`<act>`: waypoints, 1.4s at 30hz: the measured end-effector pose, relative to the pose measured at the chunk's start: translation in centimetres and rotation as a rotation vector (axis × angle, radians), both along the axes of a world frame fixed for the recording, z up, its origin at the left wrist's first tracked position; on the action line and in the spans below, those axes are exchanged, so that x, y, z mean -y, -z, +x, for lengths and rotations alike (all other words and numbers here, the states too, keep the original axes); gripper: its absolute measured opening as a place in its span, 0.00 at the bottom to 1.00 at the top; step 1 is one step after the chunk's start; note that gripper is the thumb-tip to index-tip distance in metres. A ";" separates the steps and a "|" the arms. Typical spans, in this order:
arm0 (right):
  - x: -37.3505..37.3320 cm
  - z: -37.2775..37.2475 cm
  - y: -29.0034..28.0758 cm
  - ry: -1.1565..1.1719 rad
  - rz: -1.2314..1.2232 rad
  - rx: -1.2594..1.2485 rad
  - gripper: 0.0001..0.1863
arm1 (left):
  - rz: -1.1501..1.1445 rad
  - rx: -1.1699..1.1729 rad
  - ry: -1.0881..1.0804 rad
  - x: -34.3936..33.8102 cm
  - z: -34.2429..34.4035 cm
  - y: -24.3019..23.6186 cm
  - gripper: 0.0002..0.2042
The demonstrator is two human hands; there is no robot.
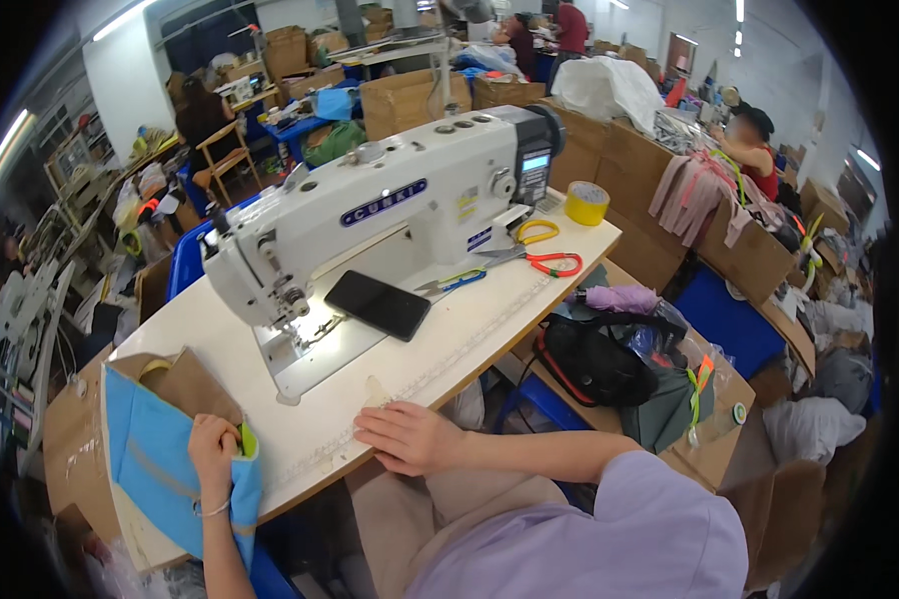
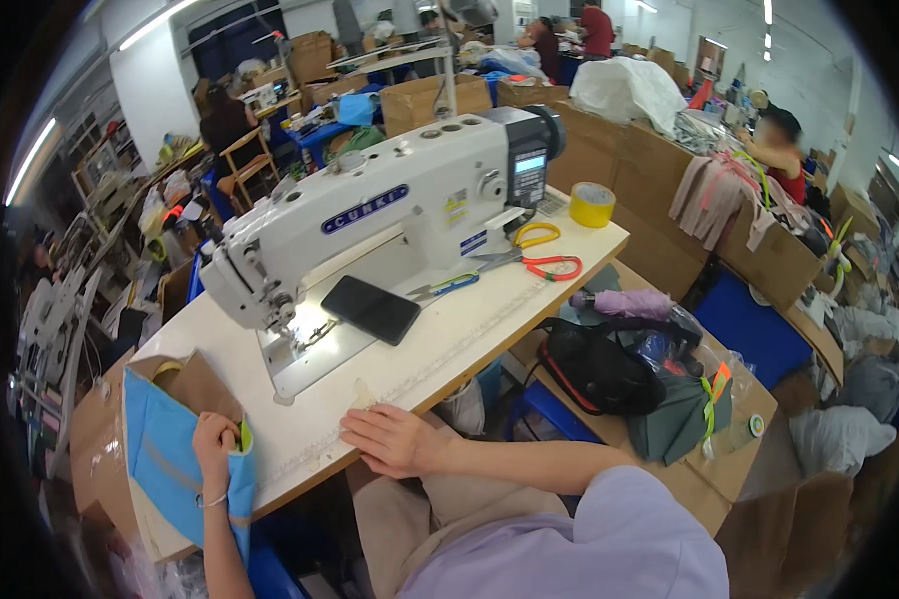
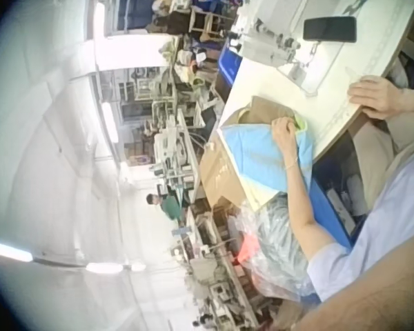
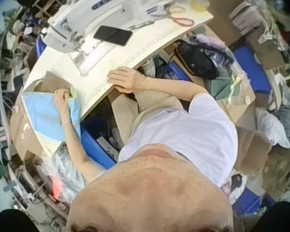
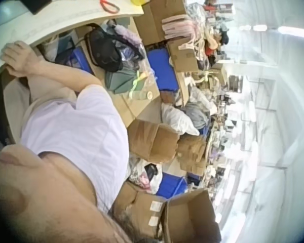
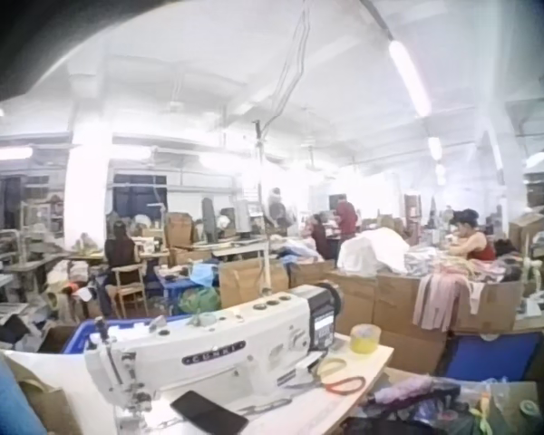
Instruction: The person sews a beige fabric strip onto a blue and green bag using a sewing machine. They align the fabric, guide it through the machine, and trim excess thread with scissors. The person repeats this process for different sections of the bag.
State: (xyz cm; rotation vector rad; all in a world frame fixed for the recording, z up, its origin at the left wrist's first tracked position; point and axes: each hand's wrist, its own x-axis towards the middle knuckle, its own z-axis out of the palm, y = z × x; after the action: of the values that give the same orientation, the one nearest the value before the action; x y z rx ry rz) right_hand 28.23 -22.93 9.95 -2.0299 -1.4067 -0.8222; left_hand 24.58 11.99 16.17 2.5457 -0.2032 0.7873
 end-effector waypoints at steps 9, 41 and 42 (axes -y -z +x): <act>0.1 0.3 0.7 -0.012 -0.022 0.003 0.27 | -0.007 0.027 0.036 -0.9 0.3 0.6 0.04; 0.3 0.0 0.9 0.023 -0.030 0.001 0.27 | -0.014 0.007 0.039 -0.2 0.0 0.2 0.03; 0.3 -0.1 0.9 0.018 -0.023 -0.009 0.27 | -0.017 0.011 0.041 -0.1 0.0 0.2 0.03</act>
State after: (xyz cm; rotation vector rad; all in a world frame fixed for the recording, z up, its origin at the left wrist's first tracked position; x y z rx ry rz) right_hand 28.15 -23.21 9.07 -2.0640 -1.4007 -0.8070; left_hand 24.56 12.13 16.02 2.5132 -0.2508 0.7843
